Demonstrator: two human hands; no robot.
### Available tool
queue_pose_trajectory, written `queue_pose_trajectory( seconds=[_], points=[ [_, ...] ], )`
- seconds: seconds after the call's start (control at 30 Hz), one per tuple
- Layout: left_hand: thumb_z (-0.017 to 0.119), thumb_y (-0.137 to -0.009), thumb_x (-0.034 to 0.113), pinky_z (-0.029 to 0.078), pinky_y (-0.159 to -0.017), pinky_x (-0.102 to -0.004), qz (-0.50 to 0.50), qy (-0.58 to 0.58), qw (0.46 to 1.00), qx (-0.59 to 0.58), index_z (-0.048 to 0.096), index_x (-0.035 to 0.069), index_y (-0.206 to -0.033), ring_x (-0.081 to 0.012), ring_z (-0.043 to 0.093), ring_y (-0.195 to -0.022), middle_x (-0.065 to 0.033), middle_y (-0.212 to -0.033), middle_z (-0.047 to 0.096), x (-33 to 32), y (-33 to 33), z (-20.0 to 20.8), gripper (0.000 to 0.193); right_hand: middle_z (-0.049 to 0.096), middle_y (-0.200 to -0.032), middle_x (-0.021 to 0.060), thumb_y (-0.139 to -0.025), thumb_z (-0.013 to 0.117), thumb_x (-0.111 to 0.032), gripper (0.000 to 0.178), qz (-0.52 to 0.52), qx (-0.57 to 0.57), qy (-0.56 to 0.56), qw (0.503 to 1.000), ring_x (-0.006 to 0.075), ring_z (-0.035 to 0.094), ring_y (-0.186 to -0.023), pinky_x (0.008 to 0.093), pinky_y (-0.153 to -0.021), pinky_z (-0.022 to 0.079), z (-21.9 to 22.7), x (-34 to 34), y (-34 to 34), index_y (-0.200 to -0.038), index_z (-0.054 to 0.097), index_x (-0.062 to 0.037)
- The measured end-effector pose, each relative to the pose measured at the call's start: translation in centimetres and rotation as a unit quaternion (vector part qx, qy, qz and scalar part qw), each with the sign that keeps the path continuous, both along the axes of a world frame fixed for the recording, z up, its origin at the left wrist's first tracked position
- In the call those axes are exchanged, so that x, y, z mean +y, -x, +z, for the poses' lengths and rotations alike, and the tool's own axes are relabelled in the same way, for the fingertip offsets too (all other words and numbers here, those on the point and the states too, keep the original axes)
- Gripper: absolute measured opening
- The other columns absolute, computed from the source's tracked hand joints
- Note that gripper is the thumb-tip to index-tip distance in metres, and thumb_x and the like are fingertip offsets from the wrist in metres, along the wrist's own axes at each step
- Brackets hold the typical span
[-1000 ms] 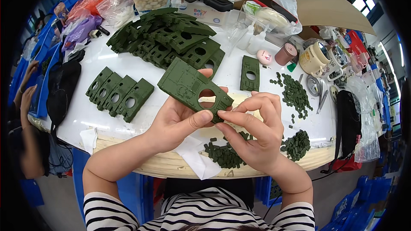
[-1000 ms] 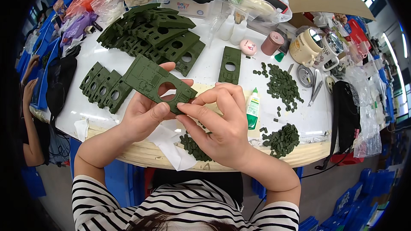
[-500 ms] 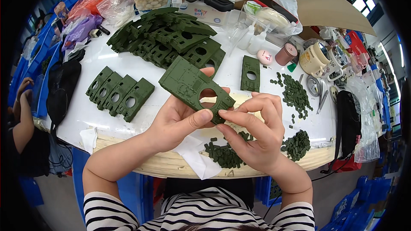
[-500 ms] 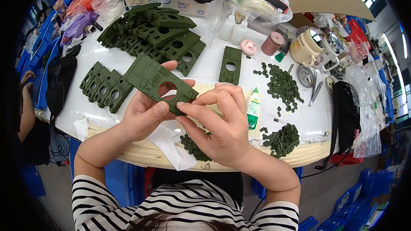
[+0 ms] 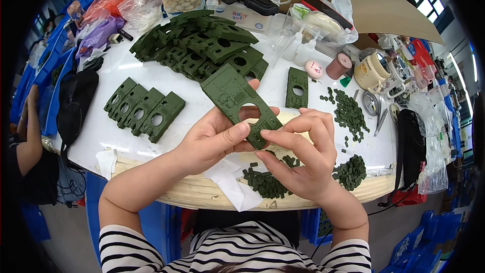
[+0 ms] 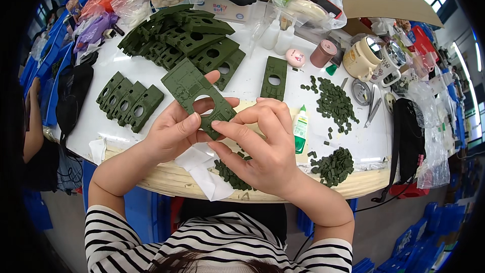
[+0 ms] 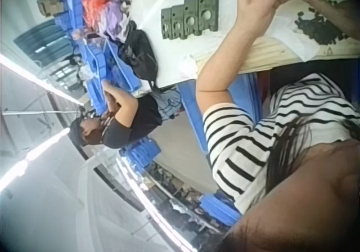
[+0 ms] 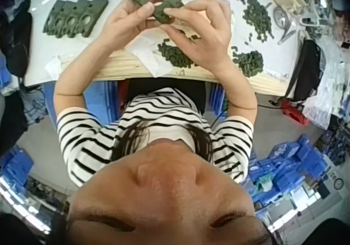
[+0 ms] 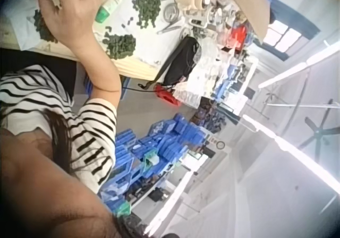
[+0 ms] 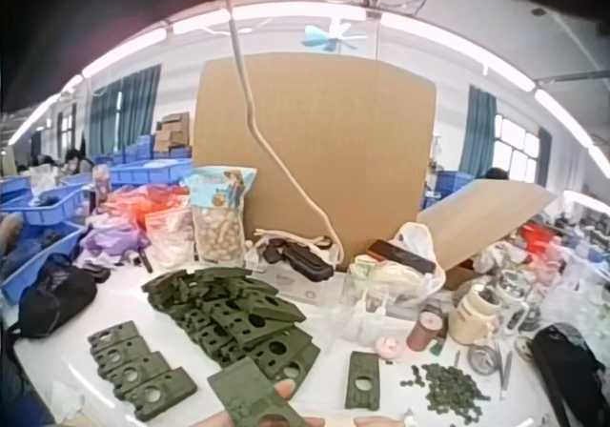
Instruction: Assembling plastic toy tank models by applying glue and attaching small components.
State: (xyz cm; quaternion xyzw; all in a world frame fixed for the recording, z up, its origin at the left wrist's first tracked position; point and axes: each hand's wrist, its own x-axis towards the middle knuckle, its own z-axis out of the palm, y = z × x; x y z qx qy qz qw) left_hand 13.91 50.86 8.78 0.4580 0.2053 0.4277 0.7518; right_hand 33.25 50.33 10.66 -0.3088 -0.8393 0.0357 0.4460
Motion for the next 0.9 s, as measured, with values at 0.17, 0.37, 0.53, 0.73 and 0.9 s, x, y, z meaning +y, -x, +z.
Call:
queue_pose_trajectory(
  seconds=[0.17,0.37,0.53,0.73,0.9],
  points=[
    [0.047,-0.093,0.029,0.046,-0.094,-0.0381,0.003,0.002,1.0,0.012,0.006,0.015,-0.145,-0.0236,0.047,-0.12,-0.0162,-0.135,0.039,-0.1,-0.1,0.2,0.068,0.053,-0.079,-0.0006,-0.059,0.081,-0.016,0.035,0.006,-0.014,-0.02,1.0,0.0181,0.049,-0.078,0.0399,-0.082,0.041,-0.3,0.2,-0.2,-0.092,0.068,-0.0128],
    [0.047,-0.093,0.029,0.045,-0.095,-0.0405,-0.022,0.026,0.999,-0.003,0.012,0.012,-0.144,-0.0262,0.049,-0.119,-0.0183,-0.134,0.041,-0.2,0.2,0.4,0.064,0.054,-0.078,0.0012,-0.061,0.08,-0.022,0.036,-0.013,0.001,-0.024,1.0,0.0213,0.048,-0.078,0.0397,-0.078,0.042,1.0,0.1,-0.9,-0.093,0.067,-0.0096],
    [0.045,-0.094,0.022,0.047,-0.092,-0.0399,-0.037,0.052,0.998,0.021,0.028,0.003,-0.138,-0.0258,0.053,-0.113,-0.0207,-0.128,0.048,0.3,0.7,0.7,0.05,0.053,-0.075,0.0044,-0.064,0.076,-0.017,0.026,-0.019,0.005,-0.056,0.998,0.0214,0.047,-0.074,0.0376,-0.074,0.04,0.7,0.9,-1.5,-0.086,0.067,-0.0069],
    [0.049,-0.093,0.021,0.054,-0.081,-0.0353,-0.014,0.101,0.982,0.161,0.038,0.001,-0.131,-0.0228,0.058,-0.105,-0.0198,-0.119,0.055,-1.0,4.6,0.9,0.045,0.053,-0.074,0.0047,-0.063,0.076,-0.014,0.024,-0.028,0.033,-0.068,0.997,0.022,0.046,-0.073,0.0374,-0.074,0.04,0.7,1.4,-1.8,-0.085,0.067,-0.0068],
    [0.052,-0.092,0.021,0.057,-0.074,-0.0326,0.022,0.151,0.935,0.319,0.034,-0.003,-0.132,-0.0185,0.059,-0.099,-0.0163,-0.11,0.058,-2.6,8.4,1.0,0.05,0.052,-0.073,0.005,-0.063,0.075,-0.012,0.022,-0.021,0.025,-0.075,0.997,0.0225,0.046,-0.073,0.0381,-0.074,0.041,0.9,0.9,-2.0,-0.083,0.067,-0.0072]
  ],
)
